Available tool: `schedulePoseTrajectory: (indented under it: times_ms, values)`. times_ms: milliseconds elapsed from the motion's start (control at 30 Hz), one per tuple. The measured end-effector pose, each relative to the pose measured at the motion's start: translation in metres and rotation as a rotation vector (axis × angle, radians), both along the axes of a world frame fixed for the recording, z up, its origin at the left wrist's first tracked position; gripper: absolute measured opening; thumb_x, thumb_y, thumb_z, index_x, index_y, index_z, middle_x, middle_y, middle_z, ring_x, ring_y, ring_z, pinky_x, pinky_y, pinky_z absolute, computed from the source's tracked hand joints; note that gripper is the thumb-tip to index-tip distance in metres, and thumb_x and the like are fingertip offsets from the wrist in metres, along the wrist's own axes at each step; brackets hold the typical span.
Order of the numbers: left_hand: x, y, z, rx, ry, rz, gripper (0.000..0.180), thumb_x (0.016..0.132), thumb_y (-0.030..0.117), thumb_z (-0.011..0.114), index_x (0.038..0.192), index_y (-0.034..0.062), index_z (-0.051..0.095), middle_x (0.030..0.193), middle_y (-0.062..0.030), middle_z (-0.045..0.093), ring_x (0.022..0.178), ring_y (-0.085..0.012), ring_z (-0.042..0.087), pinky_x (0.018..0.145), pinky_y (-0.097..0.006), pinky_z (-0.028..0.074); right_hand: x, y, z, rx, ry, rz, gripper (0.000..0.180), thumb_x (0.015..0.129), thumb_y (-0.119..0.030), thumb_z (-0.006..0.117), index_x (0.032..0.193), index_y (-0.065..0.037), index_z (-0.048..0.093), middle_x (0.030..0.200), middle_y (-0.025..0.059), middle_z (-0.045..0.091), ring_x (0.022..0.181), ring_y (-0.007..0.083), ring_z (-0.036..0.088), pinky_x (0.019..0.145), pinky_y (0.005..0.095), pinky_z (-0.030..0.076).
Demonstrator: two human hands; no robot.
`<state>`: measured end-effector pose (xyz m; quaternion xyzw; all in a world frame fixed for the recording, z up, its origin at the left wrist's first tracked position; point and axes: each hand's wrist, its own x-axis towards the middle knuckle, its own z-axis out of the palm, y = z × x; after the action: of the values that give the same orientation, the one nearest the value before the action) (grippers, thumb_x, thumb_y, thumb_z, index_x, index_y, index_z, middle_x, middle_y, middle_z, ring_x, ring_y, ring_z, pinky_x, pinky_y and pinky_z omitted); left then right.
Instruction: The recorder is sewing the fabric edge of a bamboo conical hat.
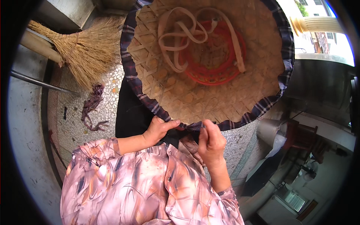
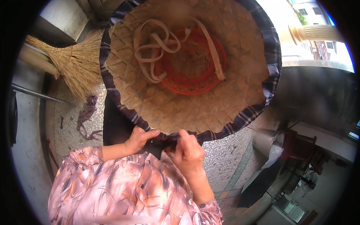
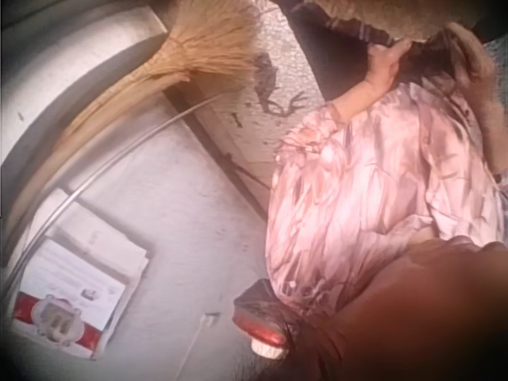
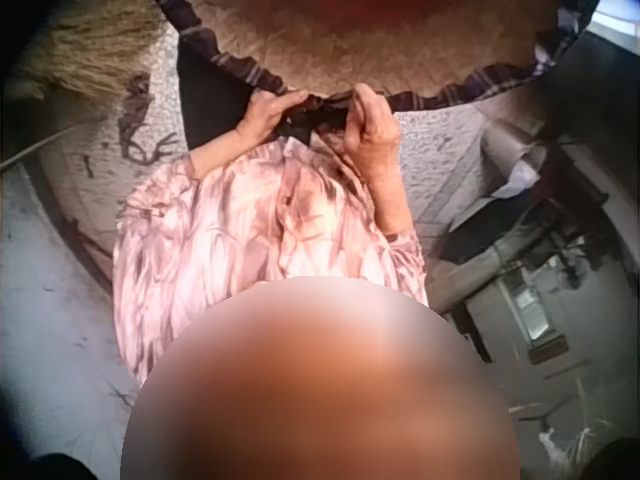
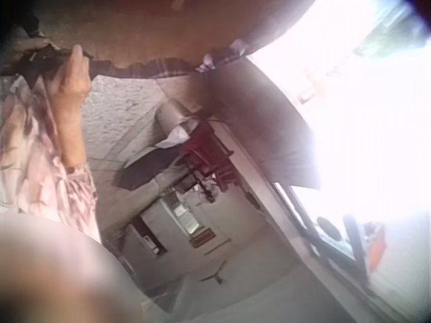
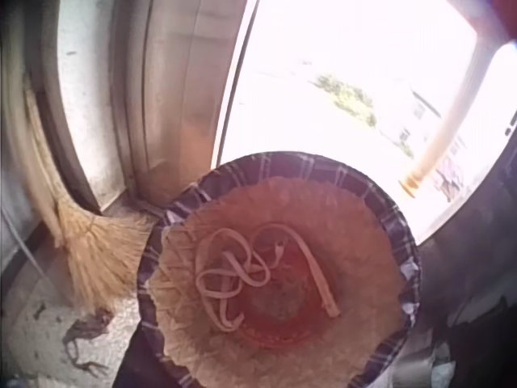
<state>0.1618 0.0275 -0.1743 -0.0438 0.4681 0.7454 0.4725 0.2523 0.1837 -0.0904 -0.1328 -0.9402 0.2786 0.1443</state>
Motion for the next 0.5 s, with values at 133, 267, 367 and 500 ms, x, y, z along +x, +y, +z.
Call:
schedulePoseTrajectory:
  times_ms: [133, 267, 367, 500]
  values:
    - [0.005, -0.006, -0.017, -0.004, -0.019, -0.050, 0.020, 0.092, 0.013, 0.068, 0.090, -0.0056, 0.074, 0.089, -0.0047, 0.073, 0.085, -0.0074, 0.063, 0.080, -0.024, 0.050, 0.000, 0.011, 0.017, 0.049, -0.045, 0.054, 0.035, 0.080, 0.008, 0.062, 0.113, -0.001, 0.061, 0.081, 0.0142, 0.062, 0.066, 0.0312, 0.062, 0.056, 0.0377, 0.050]
    - [0.002, -0.006, -0.006, 0.021, 0.023, -0.067, 0.023, 0.092, 0.014, 0.067, 0.101, -0.0066, 0.071, 0.096, -0.0065, 0.073, 0.088, -0.0120, 0.067, 0.082, -0.026, 0.052, -0.003, 0.017, 0.019, 0.147, -0.125, 0.238, 0.036, 0.074, 0.010, 0.061, 0.109, -0.001, 0.062, 0.084, 0.0136, 0.061, 0.072, 0.0307, 0.063, 0.060, 0.0383, 0.051]
    - [-0.001, -0.006, -0.002, 0.053, 0.017, -0.059, 0.025, 0.092, 0.014, 0.067, 0.107, -0.0058, 0.069, 0.099, -0.0074, 0.073, 0.089, -0.0134, 0.068, 0.084, -0.027, 0.052, -0.008, 0.018, 0.012, 0.147, -0.054, 0.294, 0.035, 0.071, 0.007, 0.062, 0.105, -0.001, 0.062, 0.089, 0.0132, 0.060, 0.078, 0.0309, 0.061, 0.066, 0.0394, 0.050]
    - [-0.006, -0.009, 0.004, -0.023, 0.036, -0.128, 0.024, 0.092, 0.014, 0.066, 0.108, -0.0041, 0.069, 0.100, -0.0078, 0.073, 0.090, -0.0136, 0.068, 0.085, -0.028, 0.053, -0.014, 0.019, 0.004, 0.171, -0.113, 0.380, 0.029, 0.074, 0.002, 0.068, 0.102, -0.003, 0.062, 0.091, 0.0133, 0.059, 0.080, 0.0319, 0.056, 0.071, 0.0418, 0.045]
